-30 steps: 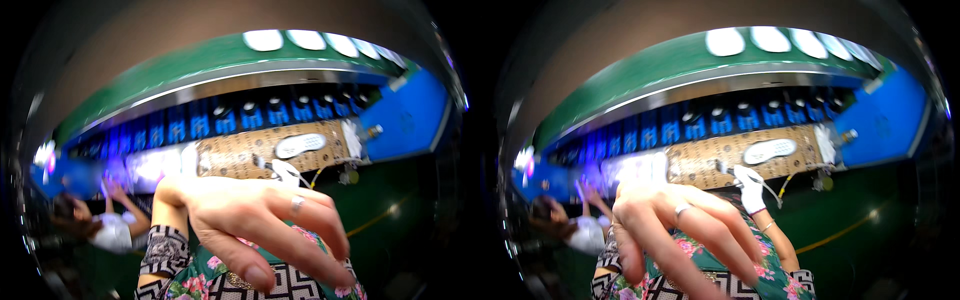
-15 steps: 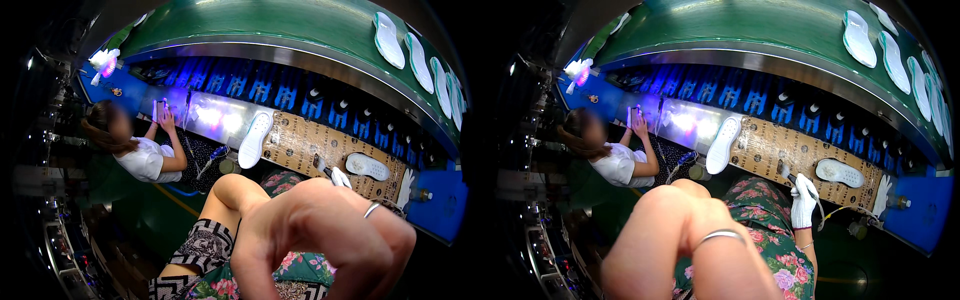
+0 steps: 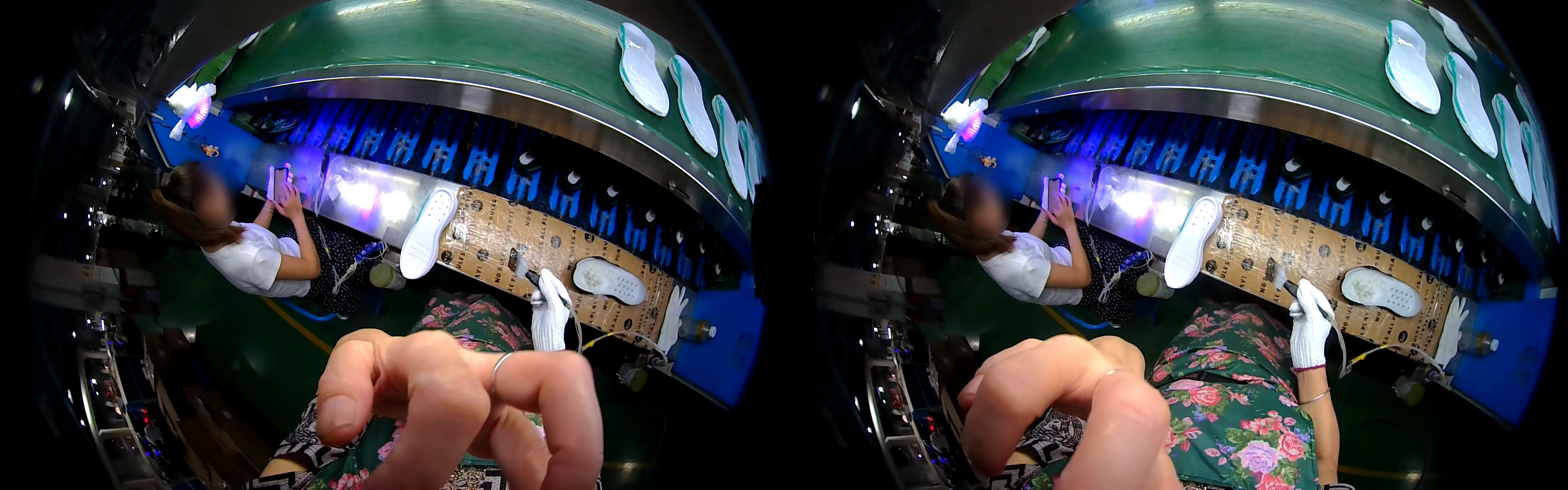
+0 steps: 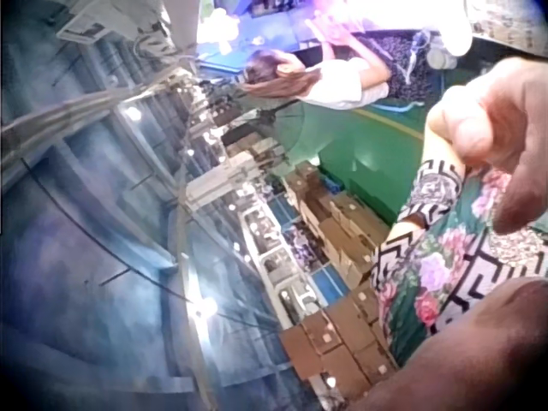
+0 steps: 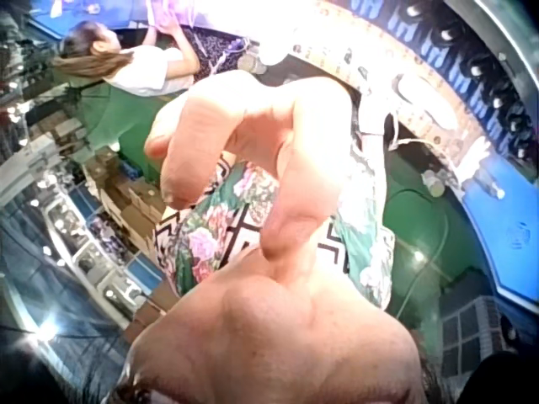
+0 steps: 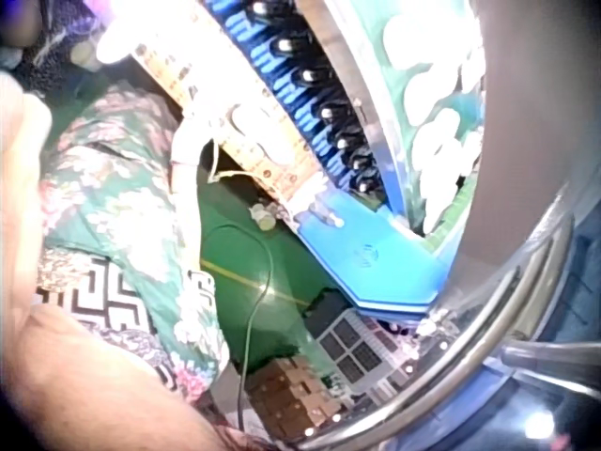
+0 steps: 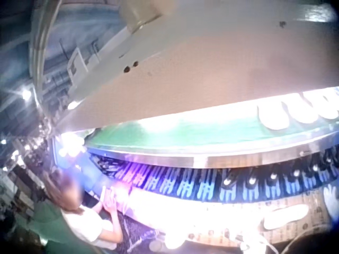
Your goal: The person applies adhesive to the inner surface of shoe soles using a brush and then places the soles onto a conveyor belt.
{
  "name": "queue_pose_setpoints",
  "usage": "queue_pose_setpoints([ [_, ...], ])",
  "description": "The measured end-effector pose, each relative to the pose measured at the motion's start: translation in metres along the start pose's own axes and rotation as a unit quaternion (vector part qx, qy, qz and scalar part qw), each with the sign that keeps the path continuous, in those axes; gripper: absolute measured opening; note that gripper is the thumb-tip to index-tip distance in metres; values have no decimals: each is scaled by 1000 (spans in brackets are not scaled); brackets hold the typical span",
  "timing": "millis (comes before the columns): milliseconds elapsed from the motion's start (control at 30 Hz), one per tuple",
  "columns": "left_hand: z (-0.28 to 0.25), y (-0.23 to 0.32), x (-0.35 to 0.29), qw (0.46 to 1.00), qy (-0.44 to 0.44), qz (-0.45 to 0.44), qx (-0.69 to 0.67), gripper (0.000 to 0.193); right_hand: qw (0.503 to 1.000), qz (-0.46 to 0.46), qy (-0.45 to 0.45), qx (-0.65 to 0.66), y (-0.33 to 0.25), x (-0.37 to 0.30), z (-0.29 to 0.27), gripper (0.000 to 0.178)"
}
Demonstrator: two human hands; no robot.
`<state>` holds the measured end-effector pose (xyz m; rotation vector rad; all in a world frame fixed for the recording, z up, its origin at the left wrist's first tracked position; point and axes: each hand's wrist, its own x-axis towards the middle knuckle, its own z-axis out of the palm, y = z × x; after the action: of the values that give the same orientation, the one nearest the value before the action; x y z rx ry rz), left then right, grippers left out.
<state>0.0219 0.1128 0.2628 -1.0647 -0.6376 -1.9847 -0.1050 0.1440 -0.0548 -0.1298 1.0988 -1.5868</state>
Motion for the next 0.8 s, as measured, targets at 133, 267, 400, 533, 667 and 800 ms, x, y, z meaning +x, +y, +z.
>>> queue_pose_setpoints([
  [133,-7,-14,-1,1000,6,-4,-13,34,1000,-10,-2,21,1,9,-8,17],
  [267,-7,-27,-3,999,31,-11,-21,36,999,-27,23,28,-1,9,-18,19],
  [400,-10,-34,-8,999,49,-2,-22,38,998,-29,42,24,-8,3,-32,21],
  [533,-11,-43,-8,997,62,15,-53,40,995,-45,80,41,-13,0,-59,23],
  [667,0,-42,-17,993,71,68,-67,43,994,-50,91,37,-11,-1,-74,23],
  [800,3,-26,-19,989,59,112,-70,45,996,-44,84,7,-14,3,-80,26],
])
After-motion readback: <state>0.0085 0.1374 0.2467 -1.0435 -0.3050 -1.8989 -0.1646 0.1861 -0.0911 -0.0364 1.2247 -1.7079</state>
